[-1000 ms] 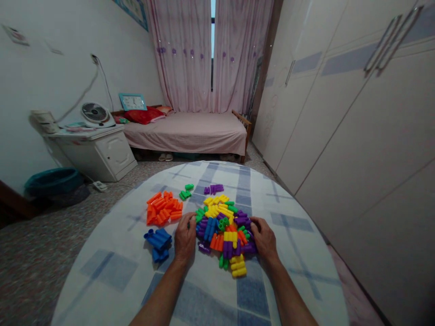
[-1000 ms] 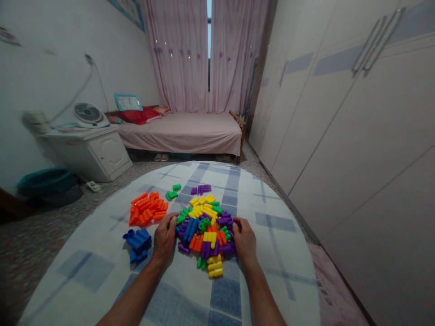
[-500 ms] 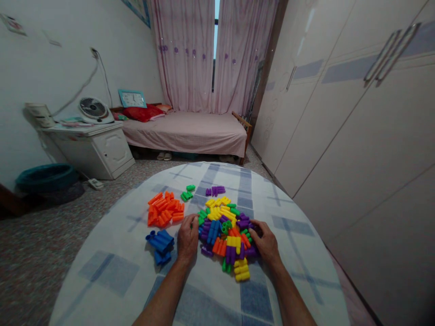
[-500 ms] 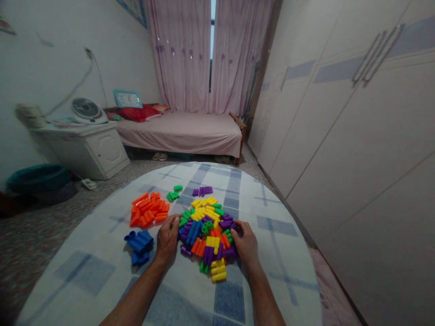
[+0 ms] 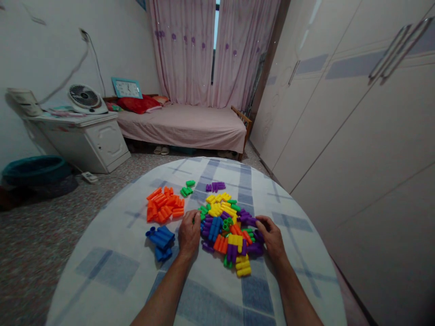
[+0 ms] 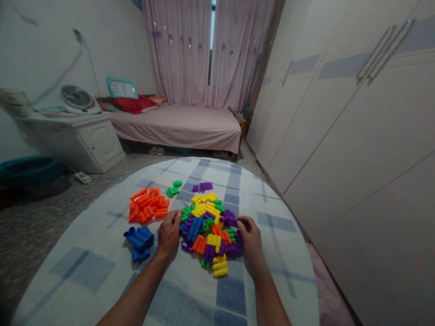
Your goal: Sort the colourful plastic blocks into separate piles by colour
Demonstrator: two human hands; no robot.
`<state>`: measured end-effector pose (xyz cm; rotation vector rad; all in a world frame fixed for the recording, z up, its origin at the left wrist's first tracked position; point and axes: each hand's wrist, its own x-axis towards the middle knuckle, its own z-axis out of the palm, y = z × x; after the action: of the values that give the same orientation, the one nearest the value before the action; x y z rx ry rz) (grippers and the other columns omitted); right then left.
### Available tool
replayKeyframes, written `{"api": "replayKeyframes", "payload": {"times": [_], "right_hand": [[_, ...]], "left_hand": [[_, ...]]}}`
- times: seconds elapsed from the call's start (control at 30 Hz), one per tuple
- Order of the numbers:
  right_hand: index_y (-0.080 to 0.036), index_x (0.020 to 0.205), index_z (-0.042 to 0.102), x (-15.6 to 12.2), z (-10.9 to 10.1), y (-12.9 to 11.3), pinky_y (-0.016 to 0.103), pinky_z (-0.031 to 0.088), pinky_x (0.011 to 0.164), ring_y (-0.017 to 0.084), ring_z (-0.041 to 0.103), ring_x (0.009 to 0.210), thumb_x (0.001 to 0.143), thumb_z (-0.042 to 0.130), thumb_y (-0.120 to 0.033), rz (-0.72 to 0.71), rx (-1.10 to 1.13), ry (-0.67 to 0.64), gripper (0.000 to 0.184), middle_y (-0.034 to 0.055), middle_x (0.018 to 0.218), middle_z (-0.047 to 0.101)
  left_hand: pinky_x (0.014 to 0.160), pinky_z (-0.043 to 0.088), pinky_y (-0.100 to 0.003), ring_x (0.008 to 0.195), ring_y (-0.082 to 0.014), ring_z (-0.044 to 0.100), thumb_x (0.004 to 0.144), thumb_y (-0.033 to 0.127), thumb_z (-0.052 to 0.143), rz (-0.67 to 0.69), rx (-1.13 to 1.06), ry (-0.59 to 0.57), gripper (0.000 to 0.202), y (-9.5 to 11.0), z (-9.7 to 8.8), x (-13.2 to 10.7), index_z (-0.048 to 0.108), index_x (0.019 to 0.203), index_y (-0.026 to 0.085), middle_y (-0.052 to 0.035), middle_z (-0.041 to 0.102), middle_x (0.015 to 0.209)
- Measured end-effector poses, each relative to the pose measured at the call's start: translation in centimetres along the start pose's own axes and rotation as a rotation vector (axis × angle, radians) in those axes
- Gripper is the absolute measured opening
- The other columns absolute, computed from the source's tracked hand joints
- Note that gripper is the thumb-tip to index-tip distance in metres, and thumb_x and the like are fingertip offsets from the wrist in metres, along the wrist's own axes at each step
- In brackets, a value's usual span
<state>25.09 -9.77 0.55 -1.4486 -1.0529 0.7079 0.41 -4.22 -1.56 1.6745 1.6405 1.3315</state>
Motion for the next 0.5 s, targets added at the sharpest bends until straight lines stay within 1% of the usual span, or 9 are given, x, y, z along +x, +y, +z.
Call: {"api": "replayKeyframes", "payload": {"times": [0.1, 0.17, 0.23, 0.3, 0.37, 0.43, 0.5], "right_hand": [[-0.019, 0.092, 0.061, 0.1, -0.3, -0.6, 0.028, 0.049, 0.062, 0.019, 0.062, 0.075, 0.074, 0.058, -0.045, 0.051, 0.03, 0.079, 0.031, 0.0043, 0.088, 0.067], [-0.019, 0.093, 0.062, 0.5, -0.7, -0.4, 0.029, 0.049, 0.063, 0.019, 0.062, 0.076, 0.074, 0.057, -0.046, 0.067, 0.02, 0.151, 0.034, 0.0056, 0.092, 0.067], [-0.018, 0.093, 0.063, 1.3, -1.1, -0.1, 0.03, 0.049, 0.066, 0.02, 0.062, 0.08, 0.071, 0.059, -0.047, 0.085, 0.023, 0.194, 0.037, 0.0072, 0.094, 0.067], [-0.017, 0.094, 0.064, 2.2, -1.3, 0.0, 0.031, 0.049, 0.067, 0.021, 0.063, 0.082, 0.068, 0.062, -0.049, 0.112, 0.049, 0.175, 0.041, 0.0081, 0.095, 0.067], [-0.017, 0.094, 0.064, 3.2, -1.1, -0.2, 0.03, 0.048, 0.067, 0.021, 0.063, 0.082, 0.065, 0.064, -0.05, 0.127, 0.064, 0.115, 0.044, 0.0082, 0.093, 0.068], [-0.016, 0.093, 0.065, 4.5, -0.3, -0.5, 0.03, 0.048, 0.066, 0.02, 0.064, 0.08, 0.064, 0.065, -0.05, 0.109, 0.035, 0.049, 0.045, 0.008, 0.091, 0.069], [-0.016, 0.092, 0.065, 6.1, 0.9, -0.6, 0.03, 0.047, 0.064, 0.02, 0.064, 0.078, 0.065, 0.064, -0.049, 0.061, -0.041, -0.006, 0.043, 0.0081, 0.088, 0.069]], "left_hand": [[0.081, 0.046, -0.032, 0.091, -0.0197, 0.06, 0.089, 0.036, 0.036, -0.001, 0.01, -0.003, 0.031, 0.1, 0.0, 0.0, 0.062, 0.089, 0.02, -0.0056, 0.065, 0.093], [0.081, 0.045, -0.032, 0.09, -0.0197, 0.06, 0.089, 0.036, 0.035, -0.007, 0.018, -0.012, 0.031, 0.2, -0.1, 0.0, 0.062, 0.089, 0.02, -0.0057, 0.065, 0.093], [0.081, 0.045, -0.032, 0.09, -0.0196, 0.059, 0.09, 0.037, 0.035, -0.015, 0.017, -0.019, 0.032, 0.2, -0.1, 0.0, 0.062, 0.089, 0.02, -0.0057, 0.064, 0.093], [0.082, 0.045, -0.032, 0.09, -0.0192, 0.059, 0.09, 0.036, 0.034, -0.023, 0.012, -0.02, 0.033, 0.2, 0.0, 0.0, 0.062, 0.089, 0.019, -0.0057, 0.064, 0.093], [0.082, 0.044, -0.031, 0.091, -0.0188, 0.058, 0.09, 0.036, 0.034, -0.032, 0.009, -0.016, 0.033, 0.1, 0.1, 0.0, 0.062, 0.089, 0.02, -0.0053, 0.064, 0.094], [0.082, 0.044, -0.031, 0.09, -0.0184, 0.058, 0.09, 0.036, 0.034, -0.033, 0.013, -0.013, 0.032, 0.1, 0.2, -0.1, 0.062, 0.088, 0.02, -0.0048, 0.064, 0.093], [0.081, 0.044, -0.03, 0.089, -0.018, 0.059, 0.089, 0.036, 0.035, -0.027, 0.019, -0.015, 0.032, 0.1, 0.2, -0.1, 0.062, 0.087, 0.02, -0.0044, 0.064, 0.092]]}}
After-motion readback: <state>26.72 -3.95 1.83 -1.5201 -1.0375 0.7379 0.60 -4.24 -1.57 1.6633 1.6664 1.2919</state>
